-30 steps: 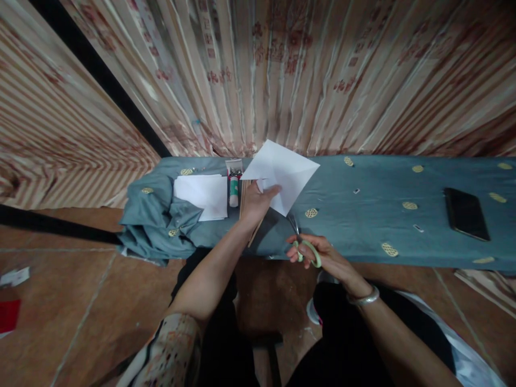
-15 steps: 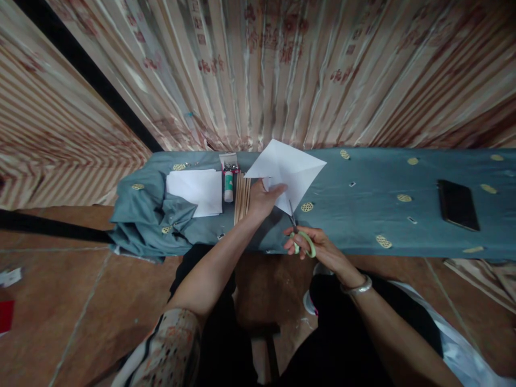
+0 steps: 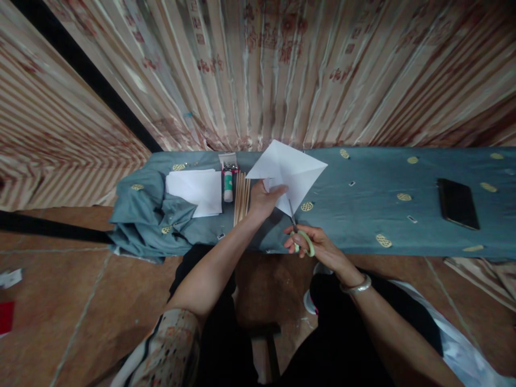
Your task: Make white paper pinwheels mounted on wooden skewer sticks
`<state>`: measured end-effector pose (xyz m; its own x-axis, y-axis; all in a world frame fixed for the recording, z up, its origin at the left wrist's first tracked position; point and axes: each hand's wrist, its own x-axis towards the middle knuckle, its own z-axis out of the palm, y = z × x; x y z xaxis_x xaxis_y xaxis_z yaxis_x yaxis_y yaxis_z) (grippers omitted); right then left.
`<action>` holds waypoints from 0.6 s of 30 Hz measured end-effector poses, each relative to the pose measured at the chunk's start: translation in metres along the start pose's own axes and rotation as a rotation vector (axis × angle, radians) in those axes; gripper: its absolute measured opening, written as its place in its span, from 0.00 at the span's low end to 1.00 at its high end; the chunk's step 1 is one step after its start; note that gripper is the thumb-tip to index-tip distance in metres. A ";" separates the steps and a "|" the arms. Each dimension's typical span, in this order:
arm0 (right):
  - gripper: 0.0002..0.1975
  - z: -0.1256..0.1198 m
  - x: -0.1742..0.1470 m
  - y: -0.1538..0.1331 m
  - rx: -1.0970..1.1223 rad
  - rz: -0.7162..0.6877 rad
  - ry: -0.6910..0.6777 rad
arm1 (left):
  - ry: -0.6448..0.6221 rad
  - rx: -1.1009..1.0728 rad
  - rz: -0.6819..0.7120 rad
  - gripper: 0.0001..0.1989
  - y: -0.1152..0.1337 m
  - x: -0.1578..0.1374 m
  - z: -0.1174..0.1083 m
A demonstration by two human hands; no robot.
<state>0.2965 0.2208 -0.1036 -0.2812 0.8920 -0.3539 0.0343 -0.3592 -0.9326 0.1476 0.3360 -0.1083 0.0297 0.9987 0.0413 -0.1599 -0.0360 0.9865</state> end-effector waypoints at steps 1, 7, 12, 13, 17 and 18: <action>0.26 0.000 0.000 0.000 -0.001 -0.002 0.000 | 0.004 0.003 0.000 0.12 0.000 0.000 0.000; 0.26 -0.001 0.000 0.002 -0.009 -0.003 0.005 | -0.002 -0.014 0.003 0.15 0.000 0.001 -0.001; 0.25 0.000 0.000 0.002 0.002 -0.007 0.012 | -0.004 0.001 0.004 0.14 0.000 0.001 -0.001; 0.26 0.000 0.000 0.002 0.006 -0.006 0.012 | -0.006 0.002 0.003 0.14 0.000 0.001 -0.001; 0.27 0.000 0.000 0.002 0.011 0.003 0.016 | 0.005 0.005 -0.010 0.13 -0.001 0.000 0.000; 0.27 0.000 0.000 0.002 0.009 0.004 0.017 | 0.007 0.009 -0.009 0.13 0.000 0.000 0.000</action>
<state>0.2965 0.2203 -0.1053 -0.2651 0.8951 -0.3584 0.0268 -0.3647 -0.9307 0.1478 0.3363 -0.1086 0.0241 0.9992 0.0309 -0.1510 -0.0269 0.9882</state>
